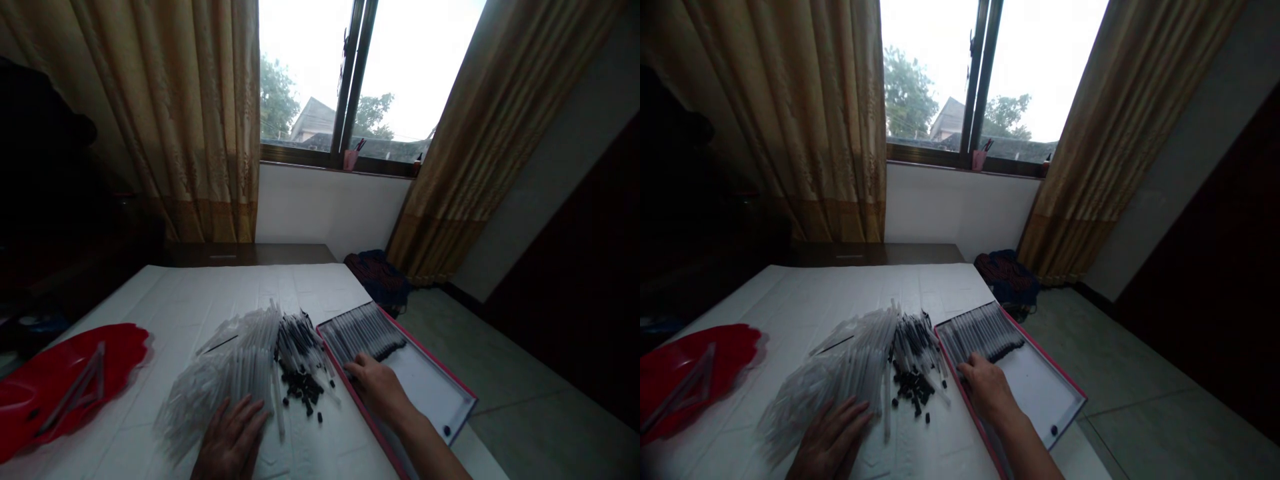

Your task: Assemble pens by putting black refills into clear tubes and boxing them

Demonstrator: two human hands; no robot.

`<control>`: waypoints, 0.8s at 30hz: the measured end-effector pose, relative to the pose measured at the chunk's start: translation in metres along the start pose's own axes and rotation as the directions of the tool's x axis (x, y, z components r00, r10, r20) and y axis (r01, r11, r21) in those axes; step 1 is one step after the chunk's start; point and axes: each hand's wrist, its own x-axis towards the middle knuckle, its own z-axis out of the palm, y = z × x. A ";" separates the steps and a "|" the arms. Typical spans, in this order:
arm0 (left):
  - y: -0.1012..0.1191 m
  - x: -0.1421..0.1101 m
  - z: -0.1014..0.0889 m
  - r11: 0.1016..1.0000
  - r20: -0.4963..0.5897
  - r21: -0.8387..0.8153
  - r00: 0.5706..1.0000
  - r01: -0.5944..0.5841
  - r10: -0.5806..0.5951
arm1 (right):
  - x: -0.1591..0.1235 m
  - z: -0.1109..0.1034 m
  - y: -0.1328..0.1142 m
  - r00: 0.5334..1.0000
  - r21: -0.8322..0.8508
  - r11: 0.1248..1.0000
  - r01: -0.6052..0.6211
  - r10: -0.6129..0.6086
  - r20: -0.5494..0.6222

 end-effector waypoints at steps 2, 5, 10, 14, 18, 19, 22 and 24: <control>-0.002 -0.002 0.002 1.000 0.009 0.000 1.000 0.005 -0.005 | 0.000 -0.003 -0.003 1.000 -0.039 0.999 0.019 -0.019 0.013; -0.003 -0.004 0.003 1.000 0.023 0.001 1.000 0.008 -0.008 | 0.001 -0.007 -0.005 0.999 -0.050 0.998 0.032 -0.031 0.014; -0.003 -0.004 0.003 0.999 0.017 0.000 0.999 0.040 -0.040 | -0.002 -0.008 -0.001 0.997 0.004 0.997 0.074 -0.074 -0.019; -0.003 -0.002 0.001 1.000 -0.002 0.021 1.000 0.019 -0.019 | -0.004 -0.003 0.002 0.991 0.076 0.992 0.096 -0.088 -0.097; -0.003 0.000 0.002 0.999 -0.039 0.044 0.999 -0.012 0.013 | -0.001 0.007 0.005 0.971 0.121 0.988 0.098 -0.068 -0.230; -0.004 0.000 0.002 0.999 -0.047 0.049 0.999 -0.014 0.016 | 0.001 0.010 0.006 0.961 0.131 0.986 0.101 -0.062 -0.271; -0.004 0.000 0.004 0.998 -0.060 0.062 0.998 -0.018 0.022 | 0.009 0.022 0.008 0.918 0.194 0.970 0.147 -0.061 -0.391; -0.004 0.000 0.004 0.997 -0.054 0.071 0.998 -0.023 0.027 | 0.015 0.028 0.008 0.881 0.287 0.935 0.208 -0.052 -0.469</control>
